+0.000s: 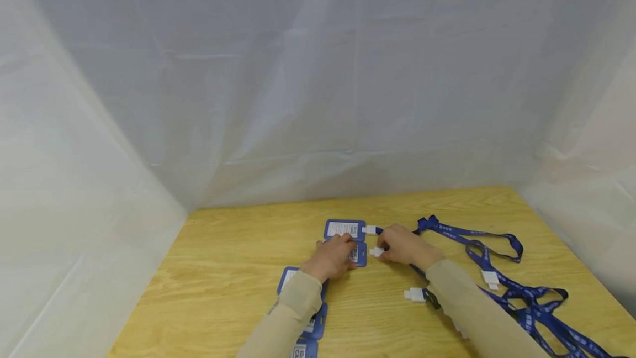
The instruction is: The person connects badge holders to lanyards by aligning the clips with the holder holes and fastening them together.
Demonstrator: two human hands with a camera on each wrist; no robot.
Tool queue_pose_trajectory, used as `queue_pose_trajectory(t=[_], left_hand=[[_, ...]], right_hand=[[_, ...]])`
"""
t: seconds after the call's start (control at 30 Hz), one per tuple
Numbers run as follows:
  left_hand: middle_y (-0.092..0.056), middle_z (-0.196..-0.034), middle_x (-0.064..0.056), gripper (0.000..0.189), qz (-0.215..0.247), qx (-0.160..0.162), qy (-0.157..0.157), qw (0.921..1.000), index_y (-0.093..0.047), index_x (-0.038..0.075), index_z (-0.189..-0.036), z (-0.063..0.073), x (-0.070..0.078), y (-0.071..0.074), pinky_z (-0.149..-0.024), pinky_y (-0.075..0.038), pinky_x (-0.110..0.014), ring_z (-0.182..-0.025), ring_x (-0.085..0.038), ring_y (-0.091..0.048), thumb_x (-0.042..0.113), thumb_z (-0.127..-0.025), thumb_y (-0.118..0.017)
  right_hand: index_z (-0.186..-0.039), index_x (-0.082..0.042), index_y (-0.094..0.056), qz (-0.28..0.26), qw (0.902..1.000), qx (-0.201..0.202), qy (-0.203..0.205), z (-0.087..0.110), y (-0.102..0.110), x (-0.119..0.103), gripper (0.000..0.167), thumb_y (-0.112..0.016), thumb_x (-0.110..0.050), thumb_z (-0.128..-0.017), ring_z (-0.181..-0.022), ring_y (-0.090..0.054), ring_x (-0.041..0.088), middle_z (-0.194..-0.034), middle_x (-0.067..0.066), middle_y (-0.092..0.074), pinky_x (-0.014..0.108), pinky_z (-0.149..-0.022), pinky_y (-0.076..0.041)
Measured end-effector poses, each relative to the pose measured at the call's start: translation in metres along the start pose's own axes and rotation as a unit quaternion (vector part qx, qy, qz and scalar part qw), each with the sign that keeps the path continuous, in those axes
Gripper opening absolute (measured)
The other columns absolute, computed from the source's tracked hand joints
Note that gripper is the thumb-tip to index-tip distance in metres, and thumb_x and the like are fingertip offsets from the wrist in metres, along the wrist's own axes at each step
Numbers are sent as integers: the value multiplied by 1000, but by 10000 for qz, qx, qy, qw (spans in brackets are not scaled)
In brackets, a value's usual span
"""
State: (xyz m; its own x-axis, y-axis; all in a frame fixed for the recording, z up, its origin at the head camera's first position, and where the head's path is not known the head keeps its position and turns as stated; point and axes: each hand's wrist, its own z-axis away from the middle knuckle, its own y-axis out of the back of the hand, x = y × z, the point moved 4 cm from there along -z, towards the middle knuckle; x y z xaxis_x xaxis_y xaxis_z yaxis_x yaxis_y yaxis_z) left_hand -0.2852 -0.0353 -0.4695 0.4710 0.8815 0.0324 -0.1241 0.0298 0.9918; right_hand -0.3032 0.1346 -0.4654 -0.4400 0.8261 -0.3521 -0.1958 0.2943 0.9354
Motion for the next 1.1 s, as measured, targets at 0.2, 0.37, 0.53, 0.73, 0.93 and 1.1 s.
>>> queue_pose_trajectory(t=[0.2, 0.37, 0.53, 0.73, 0.93, 1.1], left_hand=[[-56, -135, 3, 45, 36, -4, 18, 10000, -63, 21, -136, 0, 0, 1, -100, -49, -64, -124, -22, -55, 39, -96, -69], [-57, -132, 3, 43, 97, 4, 16, 10000, -63, 21, -135, 1, 1, 1, -99, -50, -64, -123, -21, -55, 38, -96, -69], [-56, -134, 3, 45, 162, 8, -11, 9999, -63, 20, -135, 0, 2, 1, -100, -49, -64, -125, -21, -54, 38, -95, -70], [-58, -134, 1, 45, 268, 63, -79, 9996, -66, 18, -133, -2, 4, 2, -100, -48, -65, -123, -21, -55, 37, -93, -73], [-58, -134, 0, 45, 231, 134, -58, 9996, -66, 17, -132, -3, 3, 2, -99, -48, -66, -122, -21, -55, 36, -92, -74], [-59, -130, 0, 44, 247, 290, -138, 9992, -68, 16, -129, -4, 5, 1, -96, -50, -64, -118, -20, -56, 34, -90, -76]], right_hand=[[-95, -8, -78, 30, 9999, -15, 134, -1, 1, -5, 16, -84, -18, -84, -90, -66, 20, -94, 3, -74, 41, -87, -58], [-94, -7, -78, 4, 9997, -59, 222, -2, 1, -10, 15, -83, -17, -84, -87, -65, 19, -92, 2, -73, 41, -84, -58], [-95, -7, -78, 17, 9998, -70, 203, -2, 0, -11, 16, -83, -18, -84, -86, -65, 18, -92, 2, -73, 39, -82, -58], [-93, -8, -78, 100, 9994, -16, 329, -3, -1, -8, 14, -83, -18, -84, -82, -65, 16, -89, 1, -73, 37, -77, -58], [-88, -9, -77, 268, 9973, 115, 680, -4, -1, -9, 11, -83, -18, -84, -73, -60, 11, -82, -1, -71, 32, -68, -54], [-82, -10, -75, 220, 9962, 235, 814, -3, -3, -9, 8, -81, -14, -85, -65, -50, 8, -74, -5, -65, 27, -61, -45]])
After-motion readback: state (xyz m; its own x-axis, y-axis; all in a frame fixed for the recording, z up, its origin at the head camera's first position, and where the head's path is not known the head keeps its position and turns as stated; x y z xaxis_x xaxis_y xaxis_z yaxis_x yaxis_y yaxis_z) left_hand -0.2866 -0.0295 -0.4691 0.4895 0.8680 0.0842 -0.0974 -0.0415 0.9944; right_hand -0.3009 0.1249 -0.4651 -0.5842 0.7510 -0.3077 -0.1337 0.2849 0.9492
